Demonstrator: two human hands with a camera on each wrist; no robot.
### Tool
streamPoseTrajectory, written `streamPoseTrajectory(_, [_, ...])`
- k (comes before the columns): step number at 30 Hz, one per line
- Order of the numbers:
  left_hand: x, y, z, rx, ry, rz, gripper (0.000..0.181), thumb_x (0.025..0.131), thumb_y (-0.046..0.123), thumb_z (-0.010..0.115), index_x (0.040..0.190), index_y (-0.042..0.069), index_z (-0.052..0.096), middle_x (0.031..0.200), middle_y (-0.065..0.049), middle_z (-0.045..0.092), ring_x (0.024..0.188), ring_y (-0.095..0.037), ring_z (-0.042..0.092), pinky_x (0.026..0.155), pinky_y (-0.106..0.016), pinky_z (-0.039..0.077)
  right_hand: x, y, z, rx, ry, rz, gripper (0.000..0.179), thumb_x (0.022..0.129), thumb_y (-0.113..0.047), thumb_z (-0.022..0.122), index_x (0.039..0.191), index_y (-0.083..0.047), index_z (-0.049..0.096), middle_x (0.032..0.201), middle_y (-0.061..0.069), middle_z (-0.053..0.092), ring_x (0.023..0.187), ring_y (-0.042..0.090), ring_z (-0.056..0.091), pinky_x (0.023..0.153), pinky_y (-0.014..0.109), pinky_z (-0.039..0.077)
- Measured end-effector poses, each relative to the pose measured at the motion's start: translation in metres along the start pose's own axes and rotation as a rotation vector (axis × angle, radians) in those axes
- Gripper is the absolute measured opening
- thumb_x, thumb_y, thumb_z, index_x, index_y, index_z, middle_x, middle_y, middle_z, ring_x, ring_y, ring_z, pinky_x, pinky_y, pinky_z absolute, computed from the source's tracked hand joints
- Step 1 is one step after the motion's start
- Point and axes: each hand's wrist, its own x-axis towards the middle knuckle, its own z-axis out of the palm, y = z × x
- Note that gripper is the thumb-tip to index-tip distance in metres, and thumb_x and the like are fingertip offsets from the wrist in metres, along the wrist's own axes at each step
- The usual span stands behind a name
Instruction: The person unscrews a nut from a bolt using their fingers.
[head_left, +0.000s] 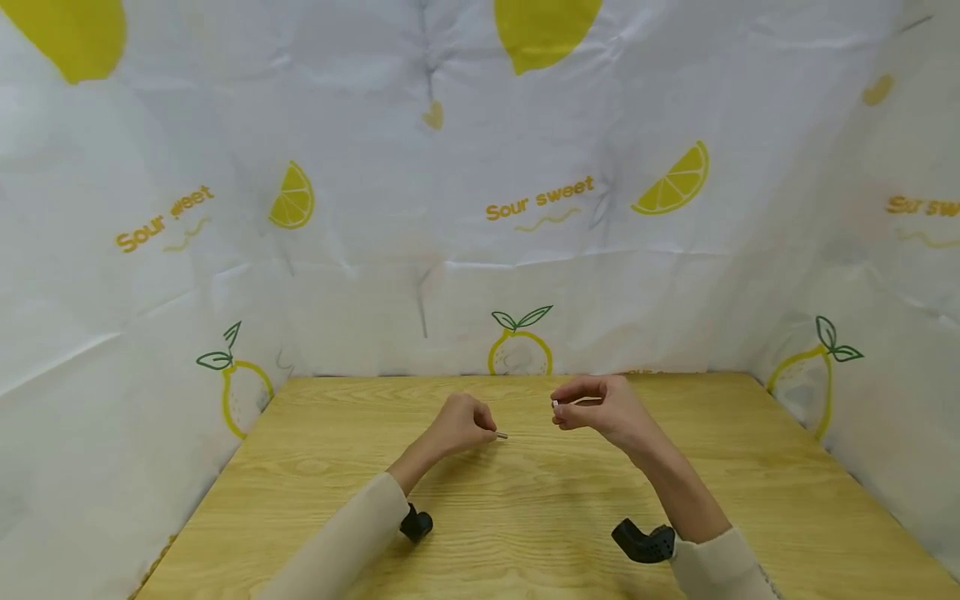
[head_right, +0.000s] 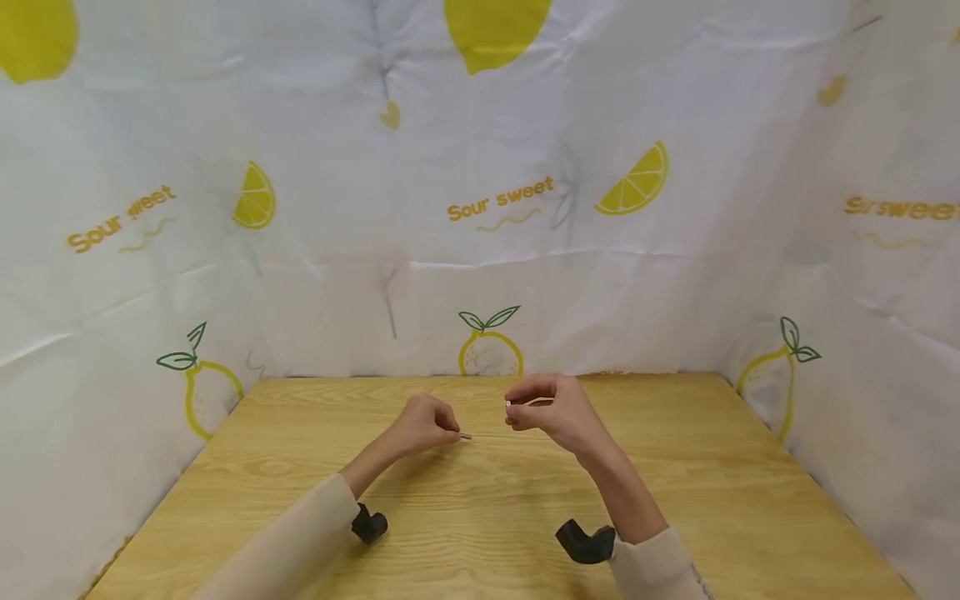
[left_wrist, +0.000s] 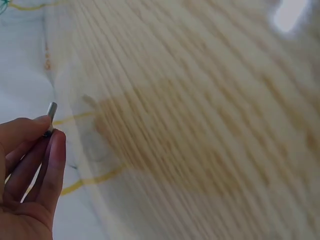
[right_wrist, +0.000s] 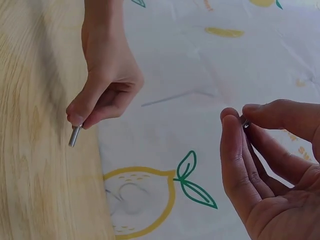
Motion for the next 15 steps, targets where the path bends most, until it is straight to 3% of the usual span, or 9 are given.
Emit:
streamPoseTrajectory(8, [0.007, -0.010, 0.006, 0.115, -0.080, 0.011, 0.014, 0.084, 0.009, 0.085, 0.073, 0.016, 0.080, 0.071, 0.008, 0.073, 0.065, -0.001, 0.060, 0.066, -0.019, 0.054, 0.018, 0.023, -0.001, -0.079, -0.042, 0.090, 0.029, 0.097, -0.011, 0.071, 0.117, 0.009, 0.068, 0.110, 0.022, 0.069, 0.092, 0.025, 0.075, 0.084, 0.038, 0.066])
streamPoseTrajectory(12, [0.007, -0.007, 0.006, 0.144, -0.081, 0.025, 0.013, 0.083, 0.007, 0.085, 0.074, 0.014, 0.080, 0.073, 0.006, 0.075, 0.065, -0.001, 0.060, 0.066, -0.019, 0.053, 0.033, 0.044, -0.003, -0.268, -0.047, 0.118, 0.020, 0.094, -0.006, 0.071, 0.108, 0.008, 0.073, 0.101, 0.017, 0.073, 0.087, 0.030, 0.075, 0.078, 0.041, 0.066])
streamPoseTrajectory(15, [0.007, -0.005, 0.006, 0.162, -0.084, 0.026, 0.011, 0.084, 0.007, 0.085, 0.076, 0.014, 0.080, 0.074, 0.005, 0.075, 0.065, -0.001, 0.061, 0.065, -0.018, 0.053, 0.043, 0.061, -0.003, -0.434, -0.100, 0.096, 0.015, 0.091, -0.001, 0.071, 0.101, 0.009, 0.075, 0.091, 0.015, 0.075, 0.078, 0.029, 0.073, 0.070, 0.040, 0.064])
